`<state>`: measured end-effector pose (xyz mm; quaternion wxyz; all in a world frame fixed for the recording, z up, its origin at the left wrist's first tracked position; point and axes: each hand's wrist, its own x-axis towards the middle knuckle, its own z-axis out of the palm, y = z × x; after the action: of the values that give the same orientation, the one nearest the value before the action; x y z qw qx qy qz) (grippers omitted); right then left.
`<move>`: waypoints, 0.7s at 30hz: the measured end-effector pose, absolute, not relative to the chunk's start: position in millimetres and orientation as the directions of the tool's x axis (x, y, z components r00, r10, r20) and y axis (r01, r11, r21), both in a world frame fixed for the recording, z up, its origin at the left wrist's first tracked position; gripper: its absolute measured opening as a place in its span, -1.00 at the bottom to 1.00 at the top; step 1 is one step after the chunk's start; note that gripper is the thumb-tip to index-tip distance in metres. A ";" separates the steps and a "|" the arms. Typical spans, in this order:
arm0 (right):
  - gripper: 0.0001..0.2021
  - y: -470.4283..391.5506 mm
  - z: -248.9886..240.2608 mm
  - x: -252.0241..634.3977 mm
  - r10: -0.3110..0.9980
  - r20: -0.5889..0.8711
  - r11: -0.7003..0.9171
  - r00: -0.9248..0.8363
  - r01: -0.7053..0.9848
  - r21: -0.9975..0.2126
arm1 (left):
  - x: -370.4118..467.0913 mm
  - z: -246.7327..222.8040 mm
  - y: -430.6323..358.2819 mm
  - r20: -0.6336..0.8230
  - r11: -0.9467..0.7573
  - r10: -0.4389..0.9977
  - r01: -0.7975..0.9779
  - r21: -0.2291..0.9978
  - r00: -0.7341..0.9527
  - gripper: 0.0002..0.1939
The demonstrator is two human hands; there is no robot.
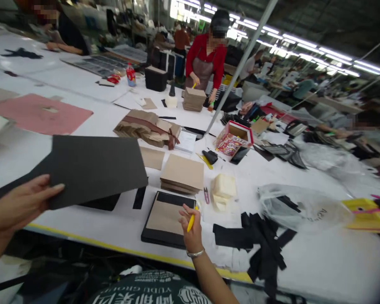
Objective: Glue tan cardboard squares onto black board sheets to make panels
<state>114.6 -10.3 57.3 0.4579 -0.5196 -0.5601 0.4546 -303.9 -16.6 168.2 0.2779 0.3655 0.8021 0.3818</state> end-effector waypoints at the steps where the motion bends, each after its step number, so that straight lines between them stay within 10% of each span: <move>1: -0.75 -11.3 62.8 113.0 0.999 0.011 0.013 -0.034 0.086 -0.996 | -275.8 158.8 -17.9 -0.308 0.439 0.834 0.214 0.873 -0.458 -0.38; 7: -0.77 -15.1 36.9 143.8 0.985 -0.053 -0.111 0.165 0.366 -0.924 | -139.3 60.1 -22.0 -0.463 0.460 0.886 0.079 0.884 0.022 -0.54; 14: -0.90 -9.3 -18.7 184.5 0.995 0.057 -0.021 0.080 0.741 -0.671 | -102.0 -13.5 -22.0 -0.330 0.182 0.944 0.808 0.561 0.017 -0.70; 21: -0.73 -6.1 6.4 227.4 0.993 0.084 -0.020 0.081 0.828 -0.561 | -101.0 -16.8 -9.8 -0.385 0.037 0.917 0.939 0.343 0.104 -0.56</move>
<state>227.4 -6.1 6.4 0.2434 -0.6936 -0.6563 0.1701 -101.0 -9.8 -16.8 0.2668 0.6936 0.6688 -0.0205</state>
